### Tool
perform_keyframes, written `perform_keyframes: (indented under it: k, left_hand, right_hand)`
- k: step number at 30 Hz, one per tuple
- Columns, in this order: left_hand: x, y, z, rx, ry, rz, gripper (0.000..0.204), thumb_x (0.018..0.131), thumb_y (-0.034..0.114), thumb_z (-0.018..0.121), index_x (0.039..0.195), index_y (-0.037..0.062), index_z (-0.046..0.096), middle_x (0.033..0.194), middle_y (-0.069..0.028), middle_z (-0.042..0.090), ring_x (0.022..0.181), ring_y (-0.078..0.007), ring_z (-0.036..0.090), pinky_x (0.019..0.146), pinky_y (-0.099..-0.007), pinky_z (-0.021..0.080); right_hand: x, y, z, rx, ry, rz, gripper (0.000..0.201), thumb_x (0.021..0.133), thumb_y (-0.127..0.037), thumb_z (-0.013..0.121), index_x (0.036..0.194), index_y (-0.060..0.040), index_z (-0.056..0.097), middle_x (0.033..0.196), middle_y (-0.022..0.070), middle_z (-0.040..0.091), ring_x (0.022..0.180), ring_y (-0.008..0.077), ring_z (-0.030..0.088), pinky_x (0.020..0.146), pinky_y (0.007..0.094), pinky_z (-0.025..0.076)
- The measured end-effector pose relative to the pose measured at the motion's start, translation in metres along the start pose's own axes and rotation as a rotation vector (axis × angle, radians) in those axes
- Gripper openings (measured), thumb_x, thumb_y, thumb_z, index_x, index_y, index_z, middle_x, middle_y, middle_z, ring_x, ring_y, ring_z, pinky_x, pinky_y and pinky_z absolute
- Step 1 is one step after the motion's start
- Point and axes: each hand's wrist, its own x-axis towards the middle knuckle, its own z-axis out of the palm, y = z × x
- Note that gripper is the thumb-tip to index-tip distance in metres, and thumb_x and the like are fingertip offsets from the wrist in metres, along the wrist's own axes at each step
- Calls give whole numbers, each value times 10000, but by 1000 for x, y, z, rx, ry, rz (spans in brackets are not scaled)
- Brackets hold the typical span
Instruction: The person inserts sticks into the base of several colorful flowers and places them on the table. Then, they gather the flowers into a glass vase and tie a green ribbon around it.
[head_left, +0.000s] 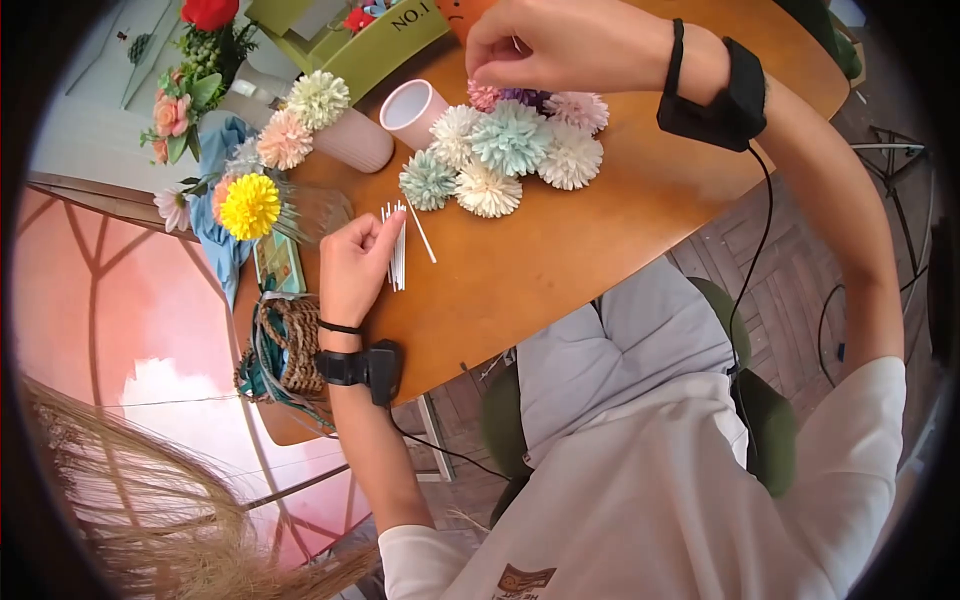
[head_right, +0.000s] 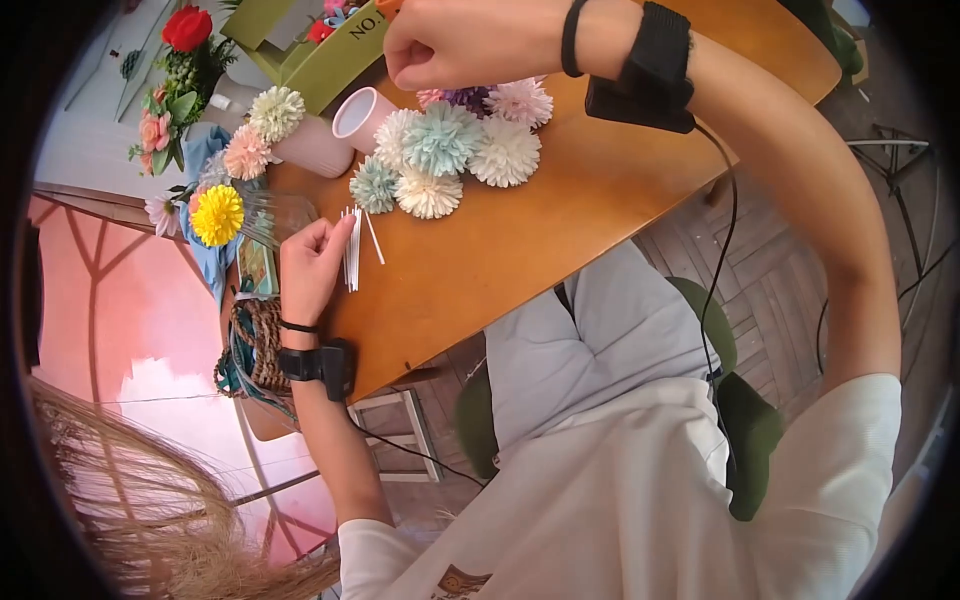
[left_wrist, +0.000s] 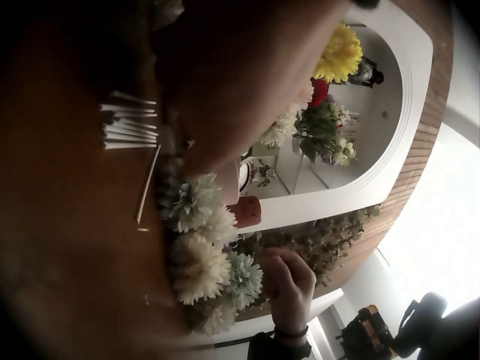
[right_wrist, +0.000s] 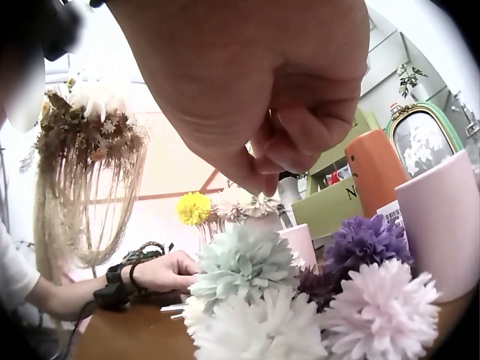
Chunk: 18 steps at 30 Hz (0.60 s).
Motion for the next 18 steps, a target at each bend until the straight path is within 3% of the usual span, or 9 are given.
perform_keyframes:
  k: [10, 12, 15, 18]
  left_hand:
    - [1, -9, 2, -13, 137, 82, 432, 993, 220, 689, 694, -20, 491, 609, 27, 349, 615, -53, 313, 514, -279, 278]
    - [0, -6, 3, -29, 142, 90, 416, 992, 206, 691, 695, -13, 497, 613, 36, 353, 615, -52, 311, 516, -269, 283]
    - [0, -8, 3, -107, 123, 115, 191, 979, 152, 681, 907, -24, 695, 656, -12, 511, 624, -69, 434, 558, -274, 359]
    - [0, 5, -2, -62, -3, 267, 159, 976, 110, 654, 1063, 12, 744, 737, -47, 562, 668, -115, 505, 606, -278, 396]
  right_hand:
    - [16, -8, -6, -120, -6, -12, 189, 859, -165, 641, 830, -1, 730, 752, 186, 697, 694, 367, 680, 659, 435, 541]
    - [28, -7, -2, -143, 26, -99, 184, 853, -160, 642, 825, -2, 730, 748, 186, 696, 697, 366, 680, 663, 436, 541]
    - [46, -11, 1, -162, 30, -136, 180, 846, -155, 639, 822, -2, 730, 732, 184, 692, 700, 365, 680, 676, 437, 542]
    - [51, -28, -3, -116, -29, -142, 195, 854, -164, 628, 829, 0, 731, 728, 186, 690, 699, 367, 679, 675, 439, 542]
